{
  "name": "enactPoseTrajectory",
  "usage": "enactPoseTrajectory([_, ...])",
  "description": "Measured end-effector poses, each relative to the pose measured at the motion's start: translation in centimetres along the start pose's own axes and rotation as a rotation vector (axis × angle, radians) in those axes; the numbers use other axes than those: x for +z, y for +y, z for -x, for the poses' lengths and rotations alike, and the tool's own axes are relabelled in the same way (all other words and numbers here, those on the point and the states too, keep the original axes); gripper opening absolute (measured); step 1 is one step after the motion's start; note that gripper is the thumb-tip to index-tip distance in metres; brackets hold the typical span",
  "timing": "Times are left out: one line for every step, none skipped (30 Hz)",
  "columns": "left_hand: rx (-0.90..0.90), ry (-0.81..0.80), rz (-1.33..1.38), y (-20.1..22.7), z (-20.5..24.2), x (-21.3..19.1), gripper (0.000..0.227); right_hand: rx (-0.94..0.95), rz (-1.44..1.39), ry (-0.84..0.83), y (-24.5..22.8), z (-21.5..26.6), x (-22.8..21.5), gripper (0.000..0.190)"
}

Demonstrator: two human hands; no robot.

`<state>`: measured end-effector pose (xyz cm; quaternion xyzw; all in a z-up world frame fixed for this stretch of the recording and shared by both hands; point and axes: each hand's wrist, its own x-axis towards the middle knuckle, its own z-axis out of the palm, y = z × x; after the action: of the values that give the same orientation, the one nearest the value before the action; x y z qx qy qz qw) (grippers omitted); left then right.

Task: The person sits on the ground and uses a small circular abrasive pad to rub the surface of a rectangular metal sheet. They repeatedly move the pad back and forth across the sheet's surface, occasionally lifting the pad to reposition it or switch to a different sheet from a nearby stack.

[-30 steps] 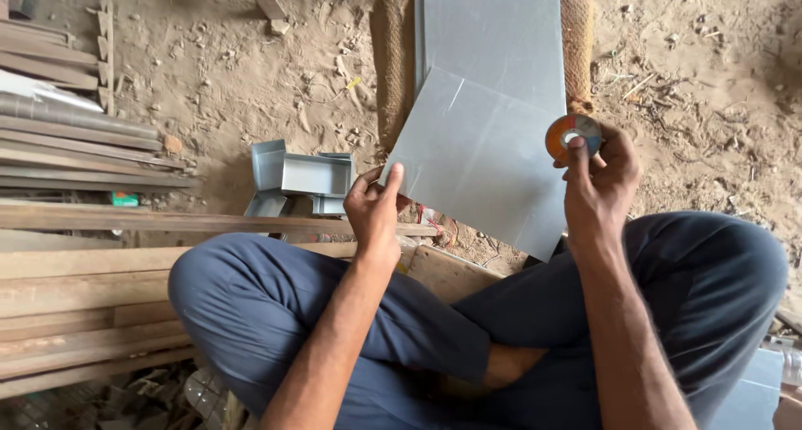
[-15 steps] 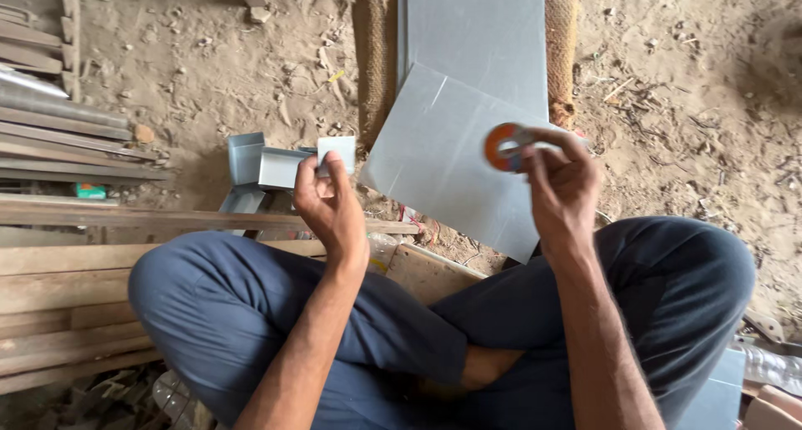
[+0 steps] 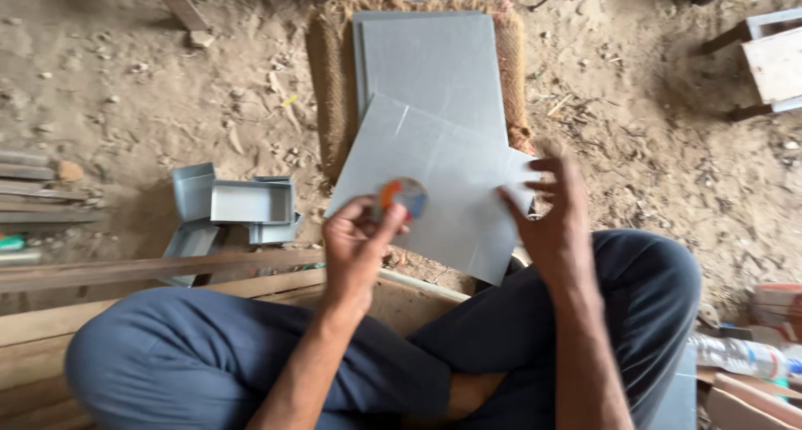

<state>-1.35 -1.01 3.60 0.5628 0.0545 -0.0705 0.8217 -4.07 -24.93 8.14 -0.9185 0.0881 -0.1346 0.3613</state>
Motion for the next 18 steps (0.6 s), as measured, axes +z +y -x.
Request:
enactPoseTrajectory([0.026,0.046,-0.002,0.3,-0.2,-0.7,0.018,0.039,0.102,0.047,0.4,0.0,-0.9,0.078])
enactPoseTrajectory([0.052,0.092,-0.005,0.6,-0.5,-1.2,0.018,0.148,0.119,-0.033,0.7,0.1,-1.2,0.082])
enactPoseTrajectory([0.051,0.163,0.034,1.0,-0.8,-1.7,0.018,0.261,0.135,-0.105,1.1,-0.1,-1.4,0.087])
enactPoseTrajectory([0.050,0.235,0.072,1.3,-1.1,-2.1,0.018,0.374,0.148,-0.177,1.4,-0.2,-1.6,0.092])
enactPoseTrajectory([0.028,0.272,0.076,1.6,-1.3,-2.4,0.019,0.386,0.199,-0.243,1.7,-0.3,-1.5,0.094])
enactPoseTrajectory([0.006,0.310,0.078,1.9,-1.5,-2.7,0.019,0.397,0.249,-0.310,1.9,-0.3,-1.1,0.096])
enactPoseTrajectory([-0.014,0.348,0.082,2.1,-1.7,-2.9,0.020,0.407,0.300,-0.378,2.1,-0.3,-0.8,0.099])
enactPoseTrajectory([-0.029,0.383,0.083,2.1,-1.8,-3.1,0.020,0.440,0.277,-0.347,2.3,-0.2,-0.7,0.098])
enactPoseTrajectory([-0.035,0.419,0.084,2.1,-2.1,-3.4,0.020,0.465,0.249,-0.313,2.4,-0.5,-0.6,0.096])
enactPoseTrajectory([-0.041,0.454,0.084,2.0,-2.3,-3.6,0.020,0.489,0.221,-0.279,2.5,-0.7,-0.7,0.095])
enactPoseTrajectory([-0.018,0.454,0.117,1.8,-2.4,-4.0,0.020,0.490,0.021,-0.281,2.5,-0.8,-0.9,0.083])
enactPoseTrajectory([0.005,0.454,0.150,1.5,-2.5,-4.3,0.020,0.486,-0.178,-0.280,2.5,-1.0,-1.5,0.073])
enactPoseTrajectory([0.023,0.450,0.177,1.3,-2.5,-4.7,0.020,0.486,-0.380,-0.275,2.3,-0.8,-1.8,0.066])
enactPoseTrajectory([0.027,0.465,0.177,1.3,-2.5,-5.2,0.021,0.484,-0.493,-0.292,2.2,-0.6,-2.0,0.068])
enactPoseTrajectory([0.013,0.461,0.184,1.1,-2.7,-5.4,0.022,0.494,-0.591,-0.289,2.2,-0.3,-2.5,0.069])
enactPoseTrajectory([-0.001,0.457,0.191,1.1,-2.9,-5.6,0.023,0.501,-0.690,-0.283,2.2,-0.1,-2.5,0.070])
enactPoseTrajectory([0.040,0.398,0.208,1.0,-3.1,-5.6,0.024,0.563,-0.662,-0.234,2.4,0.1,-2.9,0.072])
enactPoseTrajectory([0.081,0.339,0.229,1.2,-3.5,-5.9,0.025,0.624,-0.633,-0.183,2.5,0.3,-3.1,0.074])
